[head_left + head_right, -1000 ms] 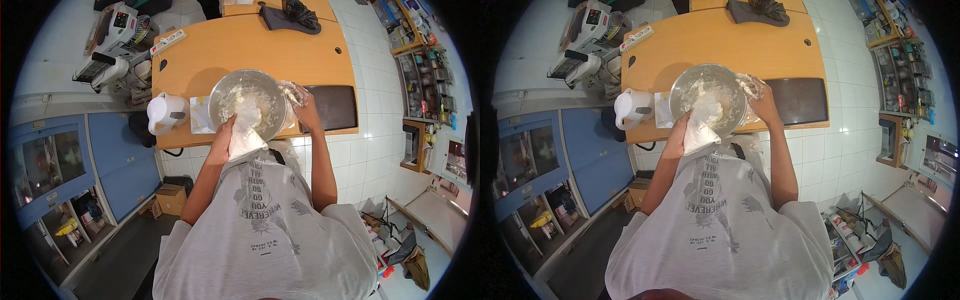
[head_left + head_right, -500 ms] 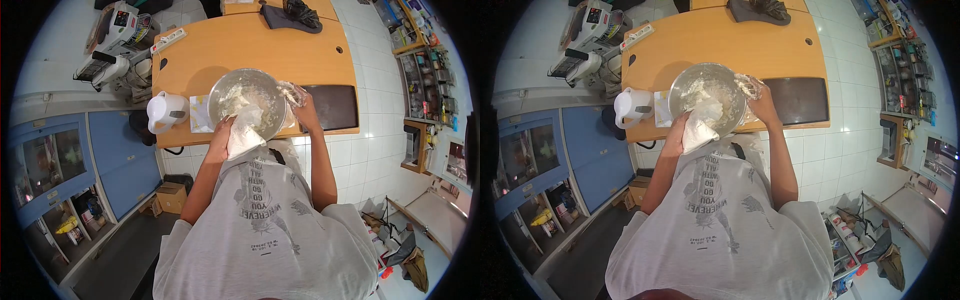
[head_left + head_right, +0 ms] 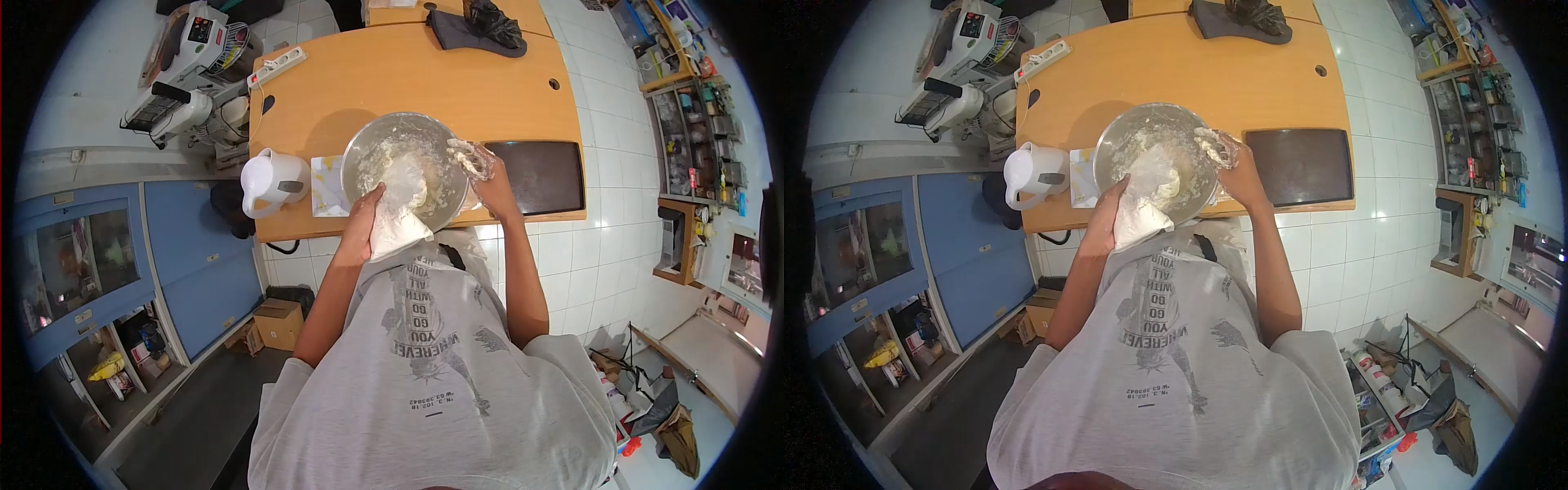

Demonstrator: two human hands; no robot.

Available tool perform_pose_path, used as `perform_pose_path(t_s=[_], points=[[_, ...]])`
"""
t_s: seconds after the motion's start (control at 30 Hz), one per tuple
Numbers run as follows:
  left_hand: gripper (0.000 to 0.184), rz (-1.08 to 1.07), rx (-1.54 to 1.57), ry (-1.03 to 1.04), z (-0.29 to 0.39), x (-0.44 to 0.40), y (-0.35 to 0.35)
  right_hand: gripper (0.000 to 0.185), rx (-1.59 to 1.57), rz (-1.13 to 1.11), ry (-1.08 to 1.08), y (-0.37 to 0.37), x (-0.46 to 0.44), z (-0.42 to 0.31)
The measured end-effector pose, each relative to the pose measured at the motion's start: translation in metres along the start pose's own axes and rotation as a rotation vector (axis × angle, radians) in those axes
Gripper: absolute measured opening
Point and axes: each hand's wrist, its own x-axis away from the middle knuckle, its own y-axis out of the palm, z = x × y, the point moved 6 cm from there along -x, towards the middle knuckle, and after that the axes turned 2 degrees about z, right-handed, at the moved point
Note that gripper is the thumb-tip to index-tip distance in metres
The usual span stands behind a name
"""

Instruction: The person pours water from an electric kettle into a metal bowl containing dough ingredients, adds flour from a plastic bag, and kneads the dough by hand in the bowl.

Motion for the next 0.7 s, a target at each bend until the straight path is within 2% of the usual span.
perform_pose_path(t_s=[0.17, 0.23, 0.37, 0.47, 0.53, 0.7], points=[[0.041, -0.017, -0.002, 0.037, -0.005, -0.008, -0.012, 0.042, 0.035, 0.016, -0.004, 0.000, 0.002, -0.003], [0.041, -0.089, 0.002, 0.000, -0.006, -0.005, -0.009, 0.041, 0.092, 0.007, -0.035, 0.001, 0.002, 0.004], [0.036, -0.015, 0.003, -0.009, -0.003, 0.003, -0.006, 0.039, 0.075, -0.003, -0.032, 0.002, 0.001, 0.008], [0.041, -0.013, -0.019, -0.027, -0.004, 0.003, -0.009, 0.038, 0.060, -0.013, -0.024, 0.003, 0.001, 0.001], [0.041, -0.081, 0.040, 0.036, -0.002, 0.001, -0.009, 0.037, 0.069, -0.014, 0.006, 0.003, 0.001, -0.007], [0.048, -0.096, 0.004, 0.092, 0.005, 0.007, -0.006, 0.038, 0.032, -0.017, -0.009, 0.006, 0.001, -0.005]])
